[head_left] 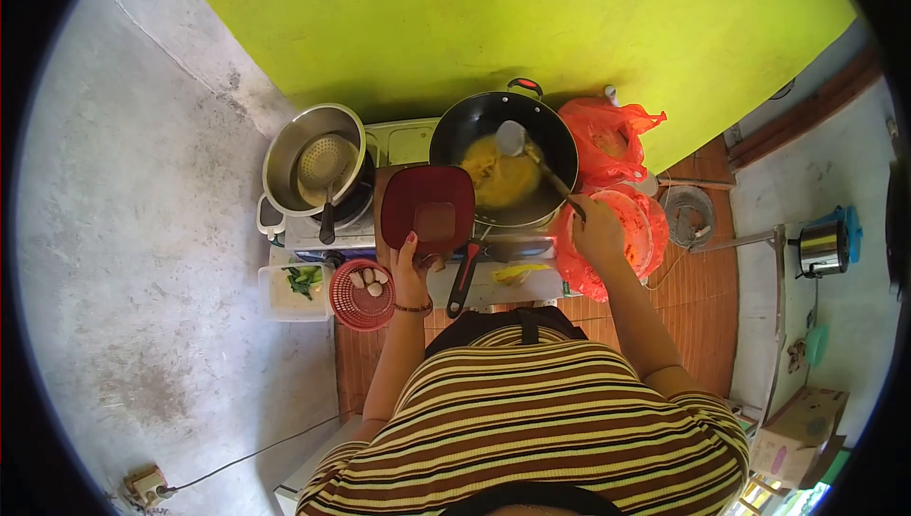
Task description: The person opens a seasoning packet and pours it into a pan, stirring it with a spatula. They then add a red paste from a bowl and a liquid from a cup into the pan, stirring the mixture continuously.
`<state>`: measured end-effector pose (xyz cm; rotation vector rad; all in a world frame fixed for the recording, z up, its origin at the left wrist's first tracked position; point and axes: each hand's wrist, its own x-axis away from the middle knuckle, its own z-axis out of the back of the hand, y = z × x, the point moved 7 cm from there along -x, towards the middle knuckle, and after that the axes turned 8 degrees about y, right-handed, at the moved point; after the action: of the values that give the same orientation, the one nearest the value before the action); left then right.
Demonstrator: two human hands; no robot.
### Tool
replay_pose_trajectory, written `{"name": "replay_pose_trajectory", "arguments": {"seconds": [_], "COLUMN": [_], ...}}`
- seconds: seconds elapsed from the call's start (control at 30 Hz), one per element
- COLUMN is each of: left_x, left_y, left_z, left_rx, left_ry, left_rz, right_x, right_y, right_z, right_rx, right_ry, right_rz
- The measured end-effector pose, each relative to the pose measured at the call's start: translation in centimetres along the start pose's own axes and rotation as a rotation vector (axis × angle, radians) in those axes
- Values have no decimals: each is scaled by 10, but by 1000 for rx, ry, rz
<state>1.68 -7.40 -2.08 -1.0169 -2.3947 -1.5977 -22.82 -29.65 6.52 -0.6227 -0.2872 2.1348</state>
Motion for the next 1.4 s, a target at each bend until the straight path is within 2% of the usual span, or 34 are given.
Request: {"name": "replay_pose_trajectory", "arguments": {"seconds": [0.07,0.17,0.27,0.37,0.47,0.57,0.67,0.77,0.87,0.97,1.07,1.17,1.27,1.4], "left_x": [1,2,2,1,2,3,5,6,7,5,5,5,5,10], "left_y": [1,0,0,0,0,-1,0,0,1,-2,-1,1,2,6], "left_z": [-1,3,4,4,4,4,2,3,2,4,5,4,2,-9], "left_rx": [-14,-13,-13,-11,-11,-12,-14,-26,-28,-23,-26,-29,-25,-63], "left_ry": [-10,-34,-20,-15,-19,-24,-7,-1,-6,0,10,1,-12,-59], "left_rz": [-7,-22,-22,-19,-10,-6,-5,-4,-16,-8,-20,-31,-55,-95], "right_x": [-2,4,13,16,19,11,4,-2,-2,-5,-1,3,2,11], "right_y": [-3,10,15,7,11,-4,-3,1,12,7,7,-6,-22,-13], "right_z": [5,-9,-19,-16,-26,-12,-12,-24,-50,-58,-63,-49,-27,-37], "right_rx": [166,188,-178,-369,-419,-355,-86,69,-9,-271,-417,-455,-353,-340], "right_ry": [9,-78,-155,-286,-267,-108,22,-30,-16,-130,-277,-338,-75,-66], "right_rz": [-58,-103,-149,-307,-338,-189,-37,-171,-69,-127,-257,-296,-40,-84]}}
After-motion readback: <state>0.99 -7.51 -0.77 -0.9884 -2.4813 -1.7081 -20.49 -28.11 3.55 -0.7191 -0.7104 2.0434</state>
